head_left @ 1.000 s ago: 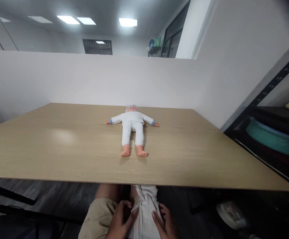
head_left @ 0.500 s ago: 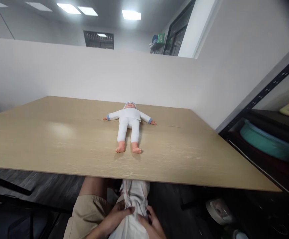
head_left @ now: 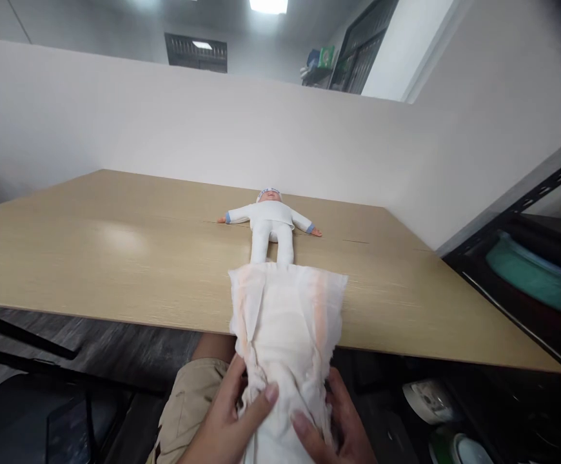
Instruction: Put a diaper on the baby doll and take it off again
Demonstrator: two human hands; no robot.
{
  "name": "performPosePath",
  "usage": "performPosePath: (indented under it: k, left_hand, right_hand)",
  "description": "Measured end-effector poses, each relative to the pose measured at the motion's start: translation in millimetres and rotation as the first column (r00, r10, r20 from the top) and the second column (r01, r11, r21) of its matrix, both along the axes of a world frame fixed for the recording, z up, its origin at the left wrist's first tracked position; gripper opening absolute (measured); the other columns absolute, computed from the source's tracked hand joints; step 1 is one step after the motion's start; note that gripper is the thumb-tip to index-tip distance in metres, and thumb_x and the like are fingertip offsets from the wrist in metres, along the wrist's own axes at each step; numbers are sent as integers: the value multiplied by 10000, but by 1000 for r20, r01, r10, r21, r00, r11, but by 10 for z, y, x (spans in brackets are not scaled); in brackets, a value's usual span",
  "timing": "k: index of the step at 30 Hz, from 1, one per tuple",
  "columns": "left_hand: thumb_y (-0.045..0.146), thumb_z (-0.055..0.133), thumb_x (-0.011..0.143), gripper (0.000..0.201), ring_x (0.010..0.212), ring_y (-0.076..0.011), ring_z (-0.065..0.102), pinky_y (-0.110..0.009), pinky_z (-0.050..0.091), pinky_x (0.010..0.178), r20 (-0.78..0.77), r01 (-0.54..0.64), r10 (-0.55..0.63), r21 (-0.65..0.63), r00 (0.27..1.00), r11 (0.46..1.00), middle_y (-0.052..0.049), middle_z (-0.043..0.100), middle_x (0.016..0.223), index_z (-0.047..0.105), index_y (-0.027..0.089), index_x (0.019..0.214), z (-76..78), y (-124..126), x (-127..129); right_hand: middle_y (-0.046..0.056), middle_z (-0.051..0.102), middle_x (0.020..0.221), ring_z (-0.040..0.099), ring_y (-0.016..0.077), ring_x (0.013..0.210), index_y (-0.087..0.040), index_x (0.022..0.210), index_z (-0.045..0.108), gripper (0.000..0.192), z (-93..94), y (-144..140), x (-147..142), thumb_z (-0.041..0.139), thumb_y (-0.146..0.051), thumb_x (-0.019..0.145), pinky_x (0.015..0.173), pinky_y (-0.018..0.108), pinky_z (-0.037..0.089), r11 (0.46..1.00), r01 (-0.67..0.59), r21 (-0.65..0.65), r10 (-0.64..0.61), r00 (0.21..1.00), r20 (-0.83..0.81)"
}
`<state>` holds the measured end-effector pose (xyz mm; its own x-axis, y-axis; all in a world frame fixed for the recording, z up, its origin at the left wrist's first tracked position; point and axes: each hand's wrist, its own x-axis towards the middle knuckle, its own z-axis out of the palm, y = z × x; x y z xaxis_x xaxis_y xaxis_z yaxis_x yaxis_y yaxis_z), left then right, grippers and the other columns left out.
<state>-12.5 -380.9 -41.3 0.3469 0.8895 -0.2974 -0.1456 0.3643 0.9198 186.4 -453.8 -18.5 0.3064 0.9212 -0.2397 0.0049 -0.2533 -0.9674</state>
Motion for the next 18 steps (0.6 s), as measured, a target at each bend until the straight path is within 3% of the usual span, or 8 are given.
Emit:
performPosePath:
  k: [2, 4, 7, 11, 15, 18]
  left_hand:
    - [666, 807, 836, 781, 1479, -388, 562, -506, 492, 1231, 26, -26, 25, 28, 999, 999, -86, 676, 1509, 631, 305, 1505, 111, 115, 11]
    - [653, 790, 862, 751, 1468, -368, 575, -489, 487, 1234, 62, -34, 32, 25, 998, 999, -89, 644, 1548, 620, 294, 1500, 89, 223, 46]
    - [648, 796, 865, 702, 1408, -363, 621, -473, 498, 1210, 86, -8, 7, 9, 996, 1000, -132, 670, 1503, 650, 232, 1411, -165, 299, 84]
    - [655, 822, 852, 656, 1313, -354, 674, -441, 531, 1148, 87, 44, -43, -11, 995, 999, -153, 740, 1366, 670, 188, 1287, -530, 243, 65]
    - [647, 839, 843, 679, 1273, -346, 697, -438, 552, 1114, 92, 37, -33, -48, 995, 998, -149, 741, 1366, 657, 185, 1305, -585, 164, 28]
    - [651, 839, 838, 648, 1288, -343, 692, -441, 549, 1133, 47, 23, -20, -66, 999, 998, -133, 732, 1397, 675, 200, 1271, -484, 130, 17]
  right_hand:
    - [108, 779, 1212, 751, 372, 1096, -301, 1343, 643, 702, 120, 254, -154, 882, -655, 786, 933, 473, 629, 999, -44, 32, 46, 996, -80]
    - [116, 783, 1191, 752, 357, 1100, -264, 1300, 629, 675, 88, 455, -222, 865, -672, 817, 923, 455, 634, 996, -85, 39, 89, 987, -137]
    - [128, 793, 1133, 755, 366, 1088, -233, 1250, 611, 724, -172, 594, -200, 871, -723, 784, 882, 450, 635, 995, -100, 8, 100, 981, -169]
    - [141, 794, 1089, 765, 370, 1041, -223, 1271, 571, 744, -504, 547, -107, 825, -752, 813, 861, 469, 625, 994, -102, -27, 97, 984, -148]
    - [158, 770, 1112, 744, 370, 1055, -229, 1270, 573, 681, -564, 438, -61, 769, -733, 856, 914, 511, 602, 1000, -13, 18, 10, 990, 141]
    - [169, 722, 1193, 690, 362, 1070, -248, 1283, 592, 588, -462, 417, -62, 738, -662, 892, 933, 536, 578, 974, 97, 203, -181, 874, 450]
